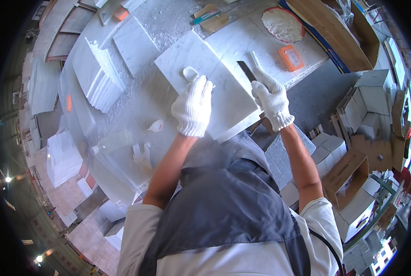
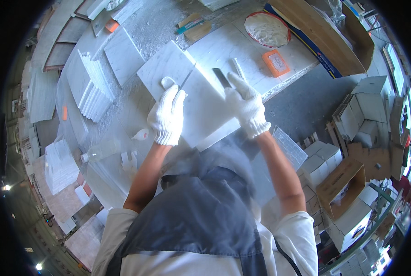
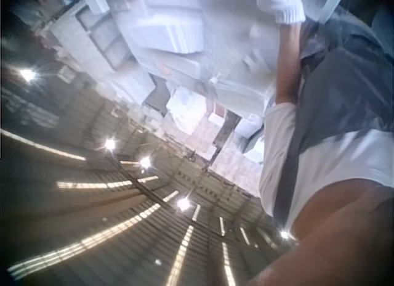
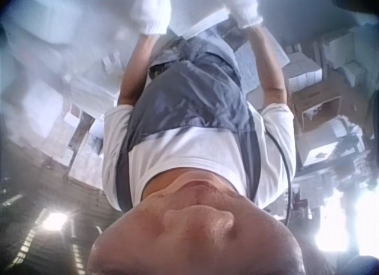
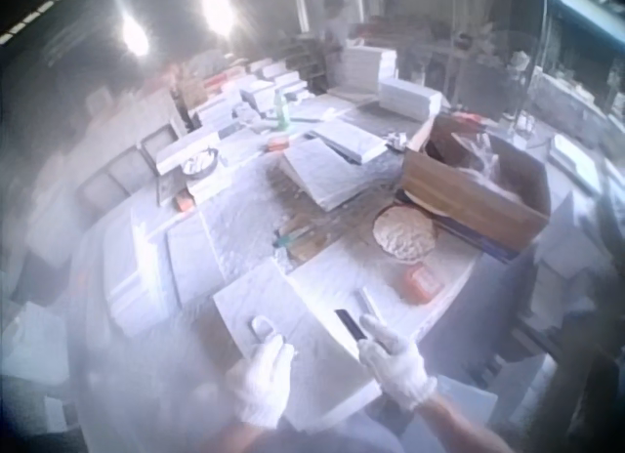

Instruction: The person retrieves a stack of white rectangular stone tiles from a rack, places them on a workbench, and then uses a small metal scraper to scrape and smooth the edges of a single tile. The person repeatedly scrapes different edges of the tile while holding it steady with the other hand.

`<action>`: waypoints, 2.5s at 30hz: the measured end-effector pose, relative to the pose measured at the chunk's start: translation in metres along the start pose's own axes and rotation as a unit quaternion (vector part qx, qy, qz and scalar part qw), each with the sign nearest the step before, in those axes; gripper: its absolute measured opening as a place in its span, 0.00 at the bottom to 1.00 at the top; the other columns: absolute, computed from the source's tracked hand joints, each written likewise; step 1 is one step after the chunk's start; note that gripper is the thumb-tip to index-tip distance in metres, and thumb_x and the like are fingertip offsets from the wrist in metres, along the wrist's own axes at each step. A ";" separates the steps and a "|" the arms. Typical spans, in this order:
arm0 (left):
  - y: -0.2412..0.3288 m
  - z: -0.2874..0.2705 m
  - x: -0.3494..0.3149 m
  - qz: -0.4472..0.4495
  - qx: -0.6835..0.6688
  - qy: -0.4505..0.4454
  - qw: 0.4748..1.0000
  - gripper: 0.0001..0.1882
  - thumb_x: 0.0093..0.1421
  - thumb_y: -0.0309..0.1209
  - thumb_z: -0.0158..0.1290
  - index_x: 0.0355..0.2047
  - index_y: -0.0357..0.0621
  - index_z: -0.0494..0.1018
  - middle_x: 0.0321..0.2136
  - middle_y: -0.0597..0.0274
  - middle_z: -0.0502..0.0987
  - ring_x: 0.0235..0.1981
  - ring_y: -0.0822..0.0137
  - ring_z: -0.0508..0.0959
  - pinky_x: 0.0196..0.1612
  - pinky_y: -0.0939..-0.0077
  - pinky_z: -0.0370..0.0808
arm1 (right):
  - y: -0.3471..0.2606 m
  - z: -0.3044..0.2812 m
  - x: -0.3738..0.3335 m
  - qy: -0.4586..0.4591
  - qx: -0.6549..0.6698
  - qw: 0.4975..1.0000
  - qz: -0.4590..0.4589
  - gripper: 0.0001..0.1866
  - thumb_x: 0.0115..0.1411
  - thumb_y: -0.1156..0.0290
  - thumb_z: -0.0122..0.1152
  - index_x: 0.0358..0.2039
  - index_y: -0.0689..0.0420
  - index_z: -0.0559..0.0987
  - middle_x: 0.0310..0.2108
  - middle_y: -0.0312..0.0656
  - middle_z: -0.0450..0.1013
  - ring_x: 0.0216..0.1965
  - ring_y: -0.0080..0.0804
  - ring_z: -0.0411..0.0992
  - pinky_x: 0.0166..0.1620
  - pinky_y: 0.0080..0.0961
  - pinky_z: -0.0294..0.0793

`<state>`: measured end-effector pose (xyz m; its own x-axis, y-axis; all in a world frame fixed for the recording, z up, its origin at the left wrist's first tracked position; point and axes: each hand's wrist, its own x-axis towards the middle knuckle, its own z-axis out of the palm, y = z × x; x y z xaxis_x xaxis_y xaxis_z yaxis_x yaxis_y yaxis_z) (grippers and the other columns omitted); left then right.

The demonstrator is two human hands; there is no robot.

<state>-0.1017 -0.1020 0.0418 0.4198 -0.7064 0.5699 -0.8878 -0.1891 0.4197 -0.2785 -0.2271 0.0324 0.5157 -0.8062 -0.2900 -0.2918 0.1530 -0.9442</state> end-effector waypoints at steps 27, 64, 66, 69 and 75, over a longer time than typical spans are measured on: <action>0.075 0.205 0.229 0.020 0.162 -0.527 0.834 0.19 0.59 0.36 0.49 0.45 0.41 0.82 0.48 0.44 0.81 0.49 0.42 0.82 0.49 0.54 0.79 | 0.050 -0.133 -0.039 0.098 0.353 0.926 0.097 0.40 0.65 0.63 0.68 0.71 0.65 0.60 0.28 0.33 0.65 0.26 0.16 0.62 0.26 0.14 0.62; -0.011 -0.012 -0.041 0.315 -0.165 -0.327 0.876 0.25 0.67 0.49 0.52 0.58 0.51 0.76 0.63 0.59 0.72 0.68 0.55 0.67 0.72 0.56 0.57 | 0.051 0.005 -0.106 0.162 0.134 0.974 0.090 0.20 0.67 0.65 0.63 0.55 0.62 0.77 0.32 0.32 0.74 0.30 0.15 0.69 0.32 0.14 0.72; -0.011 -0.034 -0.062 0.278 -0.243 -0.330 0.869 0.23 0.67 0.46 0.53 0.57 0.50 0.77 0.61 0.60 0.74 0.67 0.55 0.69 0.70 0.56 0.62 | 0.049 0.017 -0.107 0.148 0.106 0.980 0.077 0.22 0.68 0.69 0.61 0.61 0.61 0.75 0.32 0.34 0.76 0.29 0.17 0.71 0.33 0.16 0.74; -0.022 -0.048 -0.080 0.203 -0.234 -0.211 0.927 0.22 0.63 0.40 0.59 0.55 0.45 0.77 0.57 0.56 0.76 0.62 0.51 0.73 0.66 0.52 0.68 | 0.046 0.036 -0.101 0.150 0.007 0.988 0.047 0.21 0.68 0.71 0.59 0.61 0.57 0.76 0.32 0.35 0.77 0.28 0.18 0.72 0.33 0.18 0.74; -0.036 -0.043 -0.110 0.194 -0.094 -0.177 0.960 0.23 0.54 0.35 0.64 0.52 0.46 0.80 0.57 0.53 0.75 0.63 0.48 0.70 0.68 0.45 0.64 | 0.047 0.049 -0.087 0.149 -0.199 0.964 -0.095 0.19 0.65 0.72 0.61 0.57 0.52 0.81 0.32 0.39 0.78 0.26 0.21 0.74 0.34 0.23 0.75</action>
<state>-0.1082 0.0121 -0.0055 -0.0559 -0.8930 0.4465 -0.9005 0.2383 0.3638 -0.2973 -0.1221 0.0056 0.3531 -0.9356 -0.0042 -0.5311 -0.1967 -0.8242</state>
